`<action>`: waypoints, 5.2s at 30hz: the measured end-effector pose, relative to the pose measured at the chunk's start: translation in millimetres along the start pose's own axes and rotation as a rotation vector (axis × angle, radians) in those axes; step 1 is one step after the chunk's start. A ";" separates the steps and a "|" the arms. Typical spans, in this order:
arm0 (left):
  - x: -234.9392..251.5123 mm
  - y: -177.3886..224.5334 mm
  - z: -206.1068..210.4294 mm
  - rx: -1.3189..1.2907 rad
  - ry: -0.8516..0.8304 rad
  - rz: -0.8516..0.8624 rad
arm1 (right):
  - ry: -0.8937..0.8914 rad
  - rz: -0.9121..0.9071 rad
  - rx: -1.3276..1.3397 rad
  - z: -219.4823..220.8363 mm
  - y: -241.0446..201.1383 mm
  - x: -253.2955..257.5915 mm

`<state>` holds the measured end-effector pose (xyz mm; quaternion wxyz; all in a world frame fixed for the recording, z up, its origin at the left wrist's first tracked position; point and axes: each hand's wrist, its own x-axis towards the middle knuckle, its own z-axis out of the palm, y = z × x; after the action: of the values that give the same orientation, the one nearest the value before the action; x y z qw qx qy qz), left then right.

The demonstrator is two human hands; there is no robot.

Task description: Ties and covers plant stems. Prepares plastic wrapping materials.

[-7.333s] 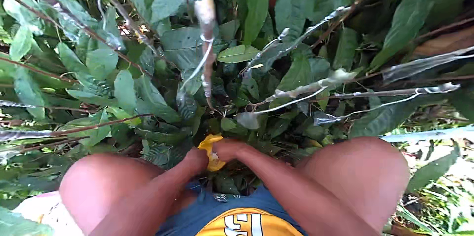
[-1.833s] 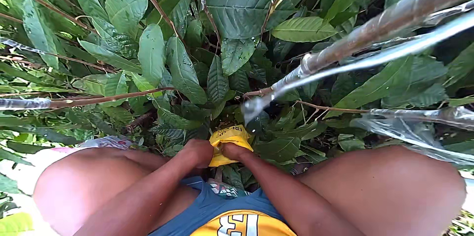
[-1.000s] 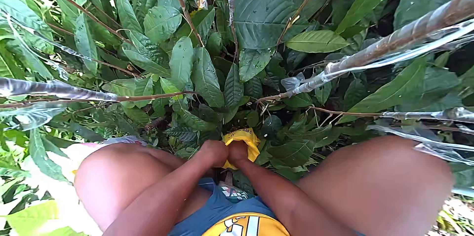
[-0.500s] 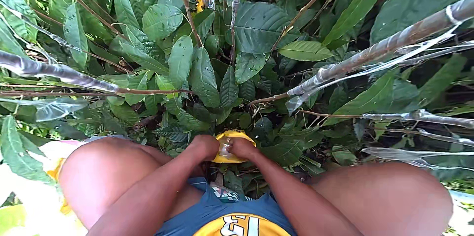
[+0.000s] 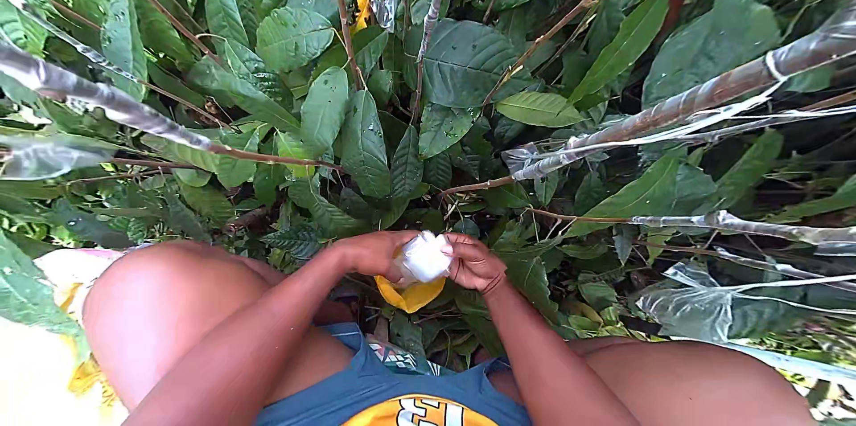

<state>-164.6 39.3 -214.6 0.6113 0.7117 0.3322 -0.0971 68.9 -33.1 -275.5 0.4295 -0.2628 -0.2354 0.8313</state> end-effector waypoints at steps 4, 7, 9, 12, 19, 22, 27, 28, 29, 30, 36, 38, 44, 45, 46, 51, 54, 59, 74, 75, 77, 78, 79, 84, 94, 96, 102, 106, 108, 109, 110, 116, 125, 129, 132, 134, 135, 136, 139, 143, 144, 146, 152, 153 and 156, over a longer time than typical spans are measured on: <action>0.3 -8.1 10.5 -0.277 -0.030 0.035 | 0.005 -0.004 0.000 0.3 0.8 1.3; -4.3 -11.8 11.5 -0.253 -0.029 -0.083 | 0.120 0.128 -0.152 0.2 2.3 0.5; -4.5 -17.0 12.9 -0.189 -0.032 -0.181 | 0.194 0.240 -0.284 0.5 5.9 2.2; -4.3 -17.7 17.2 -0.085 -0.041 -0.315 | 0.260 0.387 -0.434 -0.3 16.0 6.3; -3.4 -17.8 29.5 -0.155 -0.068 -0.305 | 0.177 0.317 -0.351 -4.1 24.8 4.5; -4.8 -15.9 30.8 -0.240 -0.026 -0.194 | 0.135 0.169 -0.180 3.6 19.7 2.1; -11.1 -1.1 26.1 -0.427 0.134 -0.038 | 0.052 -0.050 -0.082 3.6 8.9 9.5; -13.7 -0.1 24.2 -0.469 0.128 -0.022 | 0.021 -0.081 -0.089 -1.9 8.7 11.4; -16.5 0.5 22.3 -0.498 0.111 -0.014 | 0.003 -0.108 -0.076 -7.0 9.6 12.8; -19.7 1.3 20.4 -0.509 0.094 -0.017 | 0.004 -0.128 -0.062 -10.4 11.0 13.5; -32.4 7.8 15.1 -0.435 0.115 -0.057 | 0.077 -0.125 0.026 -1.9 15.0 14.4; -35.9 13.6 14.6 -0.406 0.141 -0.076 | 0.105 -0.120 0.102 4.2 17.0 16.1; -46.8 41.2 13.5 -0.147 0.153 -0.155 | 0.116 -0.145 0.301 27.0 31.3 30.1; -48.7 44.4 11.9 -0.125 0.150 -0.167 | 0.144 -0.139 0.315 34.3 31.5 32.3; -50.6 47.3 9.6 -0.116 0.145 -0.179 | 0.174 -0.126 0.327 41.5 31.5 34.7; -58.8 64.8 -11.6 -0.134 0.121 -0.213 | 0.202 0.054 0.289 64.6 31.1 40.0; -57.9 79.9 -25.4 -0.097 0.097 -0.261 | 0.234 0.163 0.231 73.2 29.7 43.7; -60.3 96.4 -39.6 -0.117 0.065 -0.316 | 0.257 0.247 0.240 86.5 24.1 43.0; -86.3 143.5 -56.1 0.157 -0.018 -0.484 | -0.152 0.086 0.209 60.6 26.7 41.4; -87.6 143.9 -56.5 0.154 -0.014 -0.485 | -0.180 0.069 0.189 57.5 26.0 41.1; -90.5 146.7 -57.2 0.161 -0.007 -0.497 | -0.224 0.024 0.126 53.1 25.2 38.5; -91.6 149.3 -58.1 0.163 -0.005 -0.500 | -0.231 -0.005 0.090 52.9 23.9 37.0; -92.3 150.9 -60.1 0.172 -0.001 -0.507 | -0.247 -0.030 0.051 53.9 22.0 36.1; -99.4 163.5 -62.4 0.197 -0.013 -0.507 | -0.164 -0.059 -0.234 82.2 -6.7 28.4; -128.7 195.2 -74.2 0.238 -0.006 -0.406 | -0.145 -0.087 -0.215 67.1 -17.8 32.5; -133.1 199.0 -75.4 0.337 0.000 -0.430 | -0.038 -0.003 -0.415 72.0 -26.2 28.5; -133.7 209.2 -72.3 0.755 -0.061 -0.562 | 0.147 0.091 -0.768 74.4 -47.6 27.7; -132.7 212.3 -65.2 0.860 -0.150 -0.597 | 0.032 -0.018 -1.362 96.5 -79.8 17.8; -134.3 212.5 -61.9 0.865 -0.203 -0.553 | -0.132 -0.238 -1.345 112.4 -80.9 12.4; -135.2 212.2 -60.2 0.866 -0.226 -0.515 | -0.197 -0.365 -1.291 122.7 -74.6 12.3; -135.8 212.4 -58.1 0.869 -0.246 -0.474 | -0.250 -0.461 -1.250 135.4 -67.5 12.1; -151.1 199.9 -70.3 0.755 -0.061 -0.306 | -0.344 -0.381 -1.068 165.0 -56.8 3.6; -142.3 73.8 44.4 -0.363 1.040 0.331 | 0.123 -0.166 -0.243 177.7 -73.1 -6.3; -91.4 56.1 104.3 -0.916 0.767 0.436 | 0.186 -0.058 -0.407 189.2 -56.2 -17.7; -76.3 80.4 107.0 -1.285 0.814 0.443 | 0.224 -0.075 -0.947 191.6 -36.9 -29.9; -70.6 91.7 102.1 -1.290 0.905 0.368 | 0.312 -0.176 -1.165 190.3 -20.2 -37.1; -67.8 91.8 100.8 -1.240 0.948 0.392 | 0.353 -0.253 -1.190 187.4 -13.0 -39.4; -66.5 89.8 99.0 -1.204 0.975 0.456 | 0.369 -0.322 -1.168 184.1 -8.2 -42.2; -76.5 82.2 83.7 -1.135 0.988 0.681 | 0.347 -0.399 -0.961 177.3 -4.0 -58.6; -112.7 67.2 69.1 -0.525 0.673 0.592 | 0.261 -0.141 -0.638 153.2 -18.3 -76.4; -116.5 66.6 69.0 -0.381 0.577 0.529 | 0.214 -0.097 -0.517 149.0 -21.2 -77.0; -112.8 61.9 71.6 -0.235 0.414 0.496 | 0.124 -0.093 -0.281 147.2 -23.9 -76.3; -105.9 54.8 78.6 -0.430 0.326 0.481 | -0.073 -0.222 -0.135 140.3 -23.2 -73.3; -106.3 53.8 78.3 -0.463 0.319 0.465 | -0.092 -0.234 -0.177 137.4 -20.9 -73.1; -107.1 52.4 77.6 -0.487 0.320 0.385 | -0.042 -0.307 -0.353 138.4 -15.5 -74.8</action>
<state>-194.3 -72.9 -132.1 0.7104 0.6007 0.2970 0.2151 26.5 -110.6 -144.5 0.4934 -0.2775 -0.4233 0.7074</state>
